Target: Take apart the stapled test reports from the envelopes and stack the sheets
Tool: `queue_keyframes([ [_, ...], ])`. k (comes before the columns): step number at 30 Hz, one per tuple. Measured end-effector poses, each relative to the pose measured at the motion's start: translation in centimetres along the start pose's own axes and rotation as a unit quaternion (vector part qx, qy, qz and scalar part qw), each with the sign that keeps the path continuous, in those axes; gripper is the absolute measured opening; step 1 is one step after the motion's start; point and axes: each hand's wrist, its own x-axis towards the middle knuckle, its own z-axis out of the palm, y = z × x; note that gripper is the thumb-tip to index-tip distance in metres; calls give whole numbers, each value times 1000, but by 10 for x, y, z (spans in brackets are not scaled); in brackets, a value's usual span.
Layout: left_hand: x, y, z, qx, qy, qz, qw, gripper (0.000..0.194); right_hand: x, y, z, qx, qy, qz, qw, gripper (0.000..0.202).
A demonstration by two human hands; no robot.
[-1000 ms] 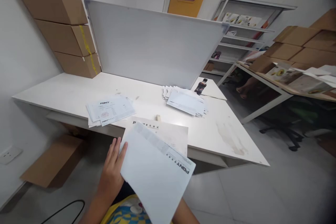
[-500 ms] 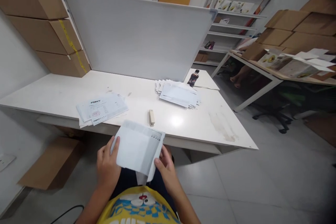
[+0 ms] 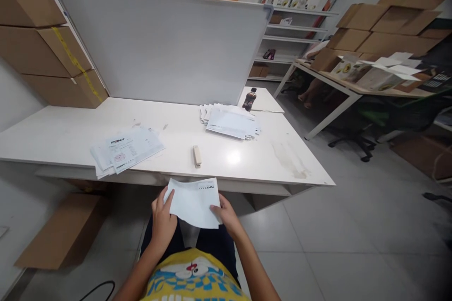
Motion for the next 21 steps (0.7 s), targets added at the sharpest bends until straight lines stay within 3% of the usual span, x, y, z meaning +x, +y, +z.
queue_keyframes([
  [3,-13,2,-1,-212,7,-96,973,56,-2,-6,-9,-14,-9,4,1000,40],
  [6,-17,6,-3,-408,14,-211,888,55,2,-20,-20,-46,50,-53,996,34],
  [9,6,15,-3,-514,-13,-206,833,53,17,-41,-24,-81,121,-141,979,29],
  [11,35,20,1,-525,4,-155,837,58,31,-54,-22,-105,149,-205,962,28],
  [14,82,19,15,-462,28,-92,882,61,55,-63,-15,-137,163,-269,939,26],
  [16,106,14,29,-437,24,-79,896,54,71,-60,-11,-152,176,-283,931,26],
  [21,128,8,54,-399,18,-70,914,43,100,-41,-8,-146,211,-257,932,25],
])
